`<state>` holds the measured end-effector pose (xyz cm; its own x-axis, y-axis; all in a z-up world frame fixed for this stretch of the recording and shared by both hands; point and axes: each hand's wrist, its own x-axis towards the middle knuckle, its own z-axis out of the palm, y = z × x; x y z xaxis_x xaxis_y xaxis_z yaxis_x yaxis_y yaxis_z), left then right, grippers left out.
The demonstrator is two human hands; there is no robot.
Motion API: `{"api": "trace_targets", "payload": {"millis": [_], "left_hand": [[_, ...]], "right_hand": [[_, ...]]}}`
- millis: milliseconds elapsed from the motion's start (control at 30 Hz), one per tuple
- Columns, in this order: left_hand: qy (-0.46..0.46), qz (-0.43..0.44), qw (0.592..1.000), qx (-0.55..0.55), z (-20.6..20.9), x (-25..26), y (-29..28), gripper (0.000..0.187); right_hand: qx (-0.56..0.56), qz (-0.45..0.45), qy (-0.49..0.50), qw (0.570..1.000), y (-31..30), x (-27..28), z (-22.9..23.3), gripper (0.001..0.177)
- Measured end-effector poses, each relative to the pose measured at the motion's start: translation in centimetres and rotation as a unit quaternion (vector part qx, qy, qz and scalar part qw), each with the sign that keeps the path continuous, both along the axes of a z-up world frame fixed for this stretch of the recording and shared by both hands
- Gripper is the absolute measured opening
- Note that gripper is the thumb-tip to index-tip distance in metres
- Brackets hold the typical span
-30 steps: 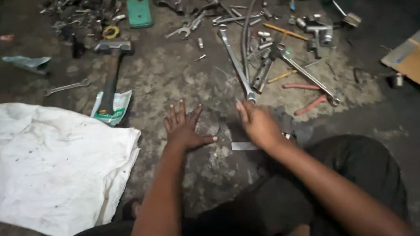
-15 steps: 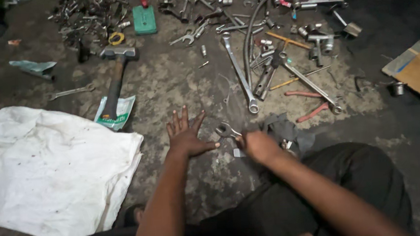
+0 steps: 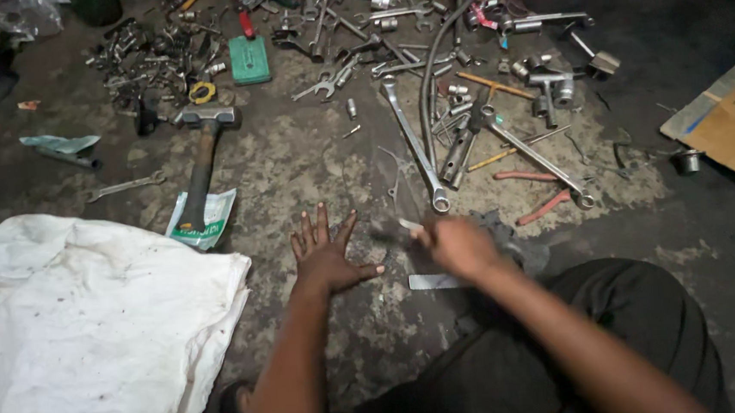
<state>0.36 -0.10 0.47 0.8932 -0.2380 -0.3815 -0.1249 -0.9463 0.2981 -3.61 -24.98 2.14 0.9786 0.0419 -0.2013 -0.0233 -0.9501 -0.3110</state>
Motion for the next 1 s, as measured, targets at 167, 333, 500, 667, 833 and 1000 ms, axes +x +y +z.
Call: {"api": "trace_targets", "payload": {"millis": [167,333,500,667,833,1000], "left_hand": [[0.005,0.007,1.000,-0.007,0.1,-0.3,0.1,0.128],[0.012,0.009,1.000,0.014,0.8,-0.3,-0.2,0.126],[-0.121,0.010,0.993,-0.011,0.3,-0.4,0.4,0.125],[-0.036,-0.014,0.999,-0.022,-0.4,2.1,1.0,0.123],[-0.014,-0.028,0.999,0.005,-0.8,2.3,1.5,0.128],[-0.020,-0.025,0.999,0.012,-0.6,2.2,1.4,0.127]], "right_hand": [[0.121,-0.004,-0.020,0.992,0.4,-0.9,-1.0,0.037],[0.042,0.010,0.063,0.997,1.0,-2.1,-1.0,0.040],[0.126,-0.022,-0.021,0.992,0.1,0.6,0.8,0.038],[0.068,0.023,-0.001,0.997,-1.7,2.7,-0.3,0.036],[0.213,-0.024,-0.114,0.970,-1.7,3.6,0.4,0.038],[0.041,0.044,0.013,0.998,0.4,1.0,-2.3,0.042]]}}
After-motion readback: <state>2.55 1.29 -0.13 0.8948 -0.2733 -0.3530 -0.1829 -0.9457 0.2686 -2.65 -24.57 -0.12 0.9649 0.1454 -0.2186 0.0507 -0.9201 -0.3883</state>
